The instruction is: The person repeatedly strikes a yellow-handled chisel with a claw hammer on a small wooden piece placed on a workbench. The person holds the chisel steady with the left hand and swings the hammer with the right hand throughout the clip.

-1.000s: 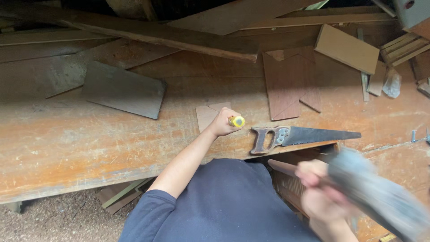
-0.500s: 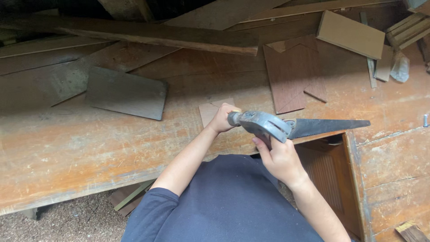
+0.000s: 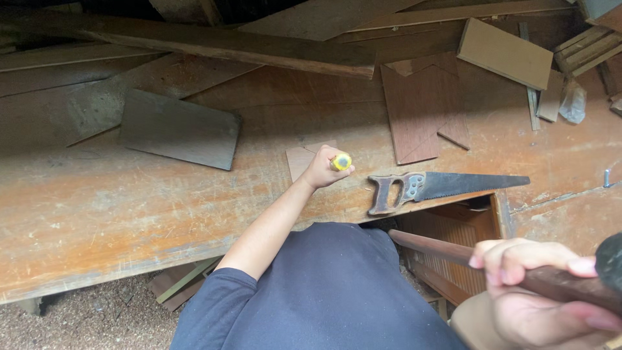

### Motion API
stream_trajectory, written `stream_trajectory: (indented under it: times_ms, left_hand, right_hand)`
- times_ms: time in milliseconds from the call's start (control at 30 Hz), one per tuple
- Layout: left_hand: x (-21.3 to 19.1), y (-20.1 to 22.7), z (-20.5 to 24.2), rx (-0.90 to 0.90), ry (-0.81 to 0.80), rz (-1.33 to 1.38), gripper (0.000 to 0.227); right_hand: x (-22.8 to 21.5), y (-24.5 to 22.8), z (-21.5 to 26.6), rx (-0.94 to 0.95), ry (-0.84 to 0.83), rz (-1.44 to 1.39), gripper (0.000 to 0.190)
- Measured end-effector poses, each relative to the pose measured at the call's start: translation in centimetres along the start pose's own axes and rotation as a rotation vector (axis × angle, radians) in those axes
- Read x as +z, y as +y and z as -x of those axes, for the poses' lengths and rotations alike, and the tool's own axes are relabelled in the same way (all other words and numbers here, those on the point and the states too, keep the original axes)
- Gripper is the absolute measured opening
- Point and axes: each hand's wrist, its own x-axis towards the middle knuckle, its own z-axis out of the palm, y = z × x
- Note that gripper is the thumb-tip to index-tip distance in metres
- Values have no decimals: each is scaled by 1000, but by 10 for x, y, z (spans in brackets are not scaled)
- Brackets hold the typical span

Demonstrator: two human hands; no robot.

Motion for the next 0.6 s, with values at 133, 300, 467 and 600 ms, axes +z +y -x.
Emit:
stream_trajectory:
  times_ms: [133,300,467,600]
  left_hand:
    - [3,-1,-1,35,-18,17,13]
    - [1,2,-4,67,-9,28,14]
    - [1,-1,1,-1,2,36,11]
    - [1,2,2,18,14,-8,16]
  right_hand:
    - [19,65,-21,115,-98,177,36]
    - [36,93,-52,186,-384,1275,28]
    - [42,84,-50,120,-359,1207,27]
    - [34,81,-47,107,-294,1200,23]
